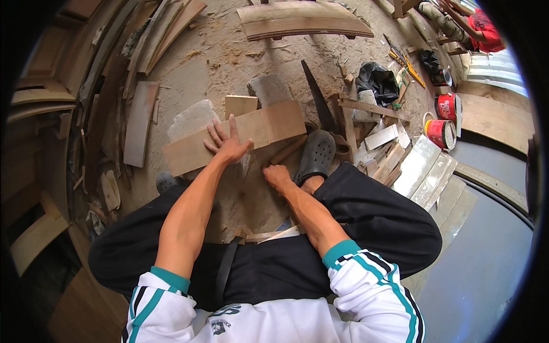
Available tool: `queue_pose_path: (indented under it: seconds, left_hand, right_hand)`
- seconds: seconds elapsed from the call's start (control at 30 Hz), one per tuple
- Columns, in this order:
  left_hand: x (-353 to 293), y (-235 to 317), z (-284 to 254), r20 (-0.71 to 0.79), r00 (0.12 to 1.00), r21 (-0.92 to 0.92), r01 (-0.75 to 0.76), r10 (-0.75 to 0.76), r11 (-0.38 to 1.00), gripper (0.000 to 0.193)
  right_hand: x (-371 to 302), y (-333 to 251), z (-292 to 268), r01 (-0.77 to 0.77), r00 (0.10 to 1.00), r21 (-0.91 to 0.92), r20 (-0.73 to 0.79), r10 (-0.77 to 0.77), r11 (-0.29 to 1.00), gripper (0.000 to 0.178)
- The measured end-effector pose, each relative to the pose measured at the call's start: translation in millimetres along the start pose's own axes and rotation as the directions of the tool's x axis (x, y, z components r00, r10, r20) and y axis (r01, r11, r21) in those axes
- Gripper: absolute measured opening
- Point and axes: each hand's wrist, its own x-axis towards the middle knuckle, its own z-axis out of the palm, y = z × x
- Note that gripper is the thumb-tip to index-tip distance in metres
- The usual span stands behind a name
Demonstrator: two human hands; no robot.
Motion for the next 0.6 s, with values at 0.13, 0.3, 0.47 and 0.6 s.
queue_pose_path:
  seconds: [0.13,0.3,0.47,0.6]
  left_hand:
    - [1,2,-1,0.043,0.999,-0.006,0.011,-0.011,1.0,0.111]
    - [0,-1,-7,0.067,0.996,0.014,0.066,-0.066,0.998,0.115]
    - [-19,19,-20,0.004,0.999,0.114,0.038,-0.038,0.993,0.131]
    - [-25,14,-26,-0.14,0.968,0.325,-0.153,0.208,0.933,0.139]
  right_hand:
    - [-12,3,3,0.052,0.982,0.096,-0.183,-0.034,0.994,0.012]
    - [-31,14,-57,0.182,0.854,0.309,-0.52,0.005,0.933,0.017]
    - [-23,32,-99,0.141,0.646,0.449,-0.717,0.262,0.882,0.015]
    - [-6,20,-102,0.136,0.631,0.709,-0.6,0.492,0.692,0.015]
